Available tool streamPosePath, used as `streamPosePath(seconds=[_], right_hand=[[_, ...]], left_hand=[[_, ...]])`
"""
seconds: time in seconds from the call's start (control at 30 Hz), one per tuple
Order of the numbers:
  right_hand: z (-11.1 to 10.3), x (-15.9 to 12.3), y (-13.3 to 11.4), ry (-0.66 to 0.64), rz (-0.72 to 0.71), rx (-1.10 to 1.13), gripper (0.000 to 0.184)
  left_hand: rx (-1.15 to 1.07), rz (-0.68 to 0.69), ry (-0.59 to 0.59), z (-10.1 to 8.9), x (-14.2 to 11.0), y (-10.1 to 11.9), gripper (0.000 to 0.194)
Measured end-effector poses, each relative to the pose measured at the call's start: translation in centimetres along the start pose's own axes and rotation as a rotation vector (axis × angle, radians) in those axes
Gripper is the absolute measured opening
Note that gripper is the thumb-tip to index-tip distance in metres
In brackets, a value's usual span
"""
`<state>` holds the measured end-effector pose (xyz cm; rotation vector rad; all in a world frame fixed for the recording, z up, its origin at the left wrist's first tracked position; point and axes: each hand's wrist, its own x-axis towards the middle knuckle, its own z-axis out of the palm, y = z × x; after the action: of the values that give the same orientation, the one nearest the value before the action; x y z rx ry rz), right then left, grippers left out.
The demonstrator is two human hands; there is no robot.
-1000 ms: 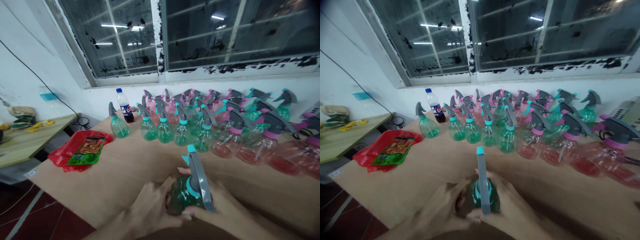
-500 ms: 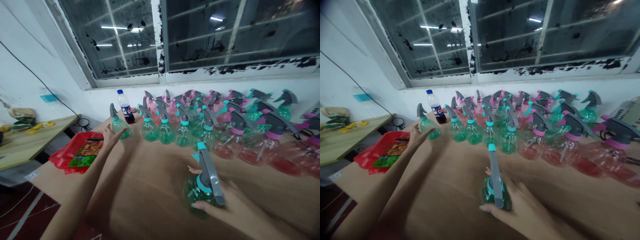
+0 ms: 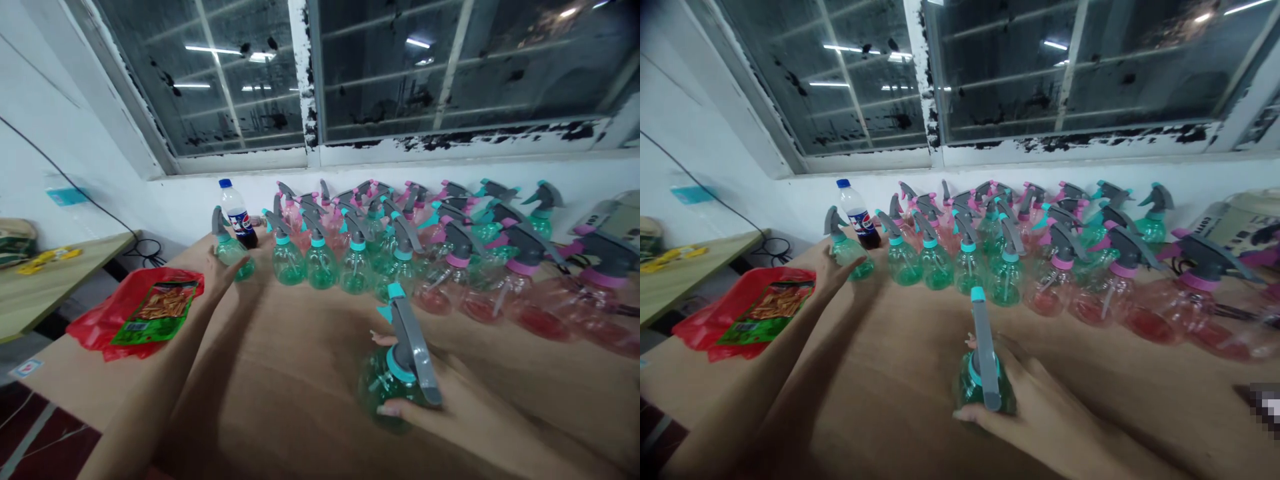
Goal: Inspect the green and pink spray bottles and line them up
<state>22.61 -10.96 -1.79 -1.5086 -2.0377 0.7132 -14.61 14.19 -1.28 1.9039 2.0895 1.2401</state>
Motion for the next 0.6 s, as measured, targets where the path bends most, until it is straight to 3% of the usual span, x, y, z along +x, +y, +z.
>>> streamPosePath(seconds=[0.17, 0.33, 0.43, 0.47, 0.5, 0.6], right_hand=[[-1.1, -0.2, 0.0, 0.045, -0.062, 0.001, 0.057], [-2.2, -1.4, 1.1, 0.057, -0.03, -0.017, 0.056], [-2.9, -2.2, 1.8, 0.079, -0.022, -0.034, 0.057], [-3.1, -2.5, 1.9, 0.083, -0.029, -0.034, 0.058], [-3.4, -2.8, 2.1, 0.081, -0.035, -0.03, 0.058], [-4.5, -3.8, 2.8, 0.028, -0.029, 0.004, 0.058]], left_hand=[[-0.026, 0.026, 0.171, -1.4, -3.6, 2.3, 0.078], [-0.172, 0.214, 0.038, -0.1, -12.5, 6.0, 0.054], [-0.233, 0.388, -0.275, 1.1, -19.1, 10.0, 0.043], [-0.231, 0.499, -0.547, 1.4, -20.9, 11.6, 0.051], [-0.233, 0.57, -0.726, 1.7, -22.5, 13.2, 0.063], [-0.348, 0.638, -0.926, 3.0, -25.5, 17.4, 0.089]])
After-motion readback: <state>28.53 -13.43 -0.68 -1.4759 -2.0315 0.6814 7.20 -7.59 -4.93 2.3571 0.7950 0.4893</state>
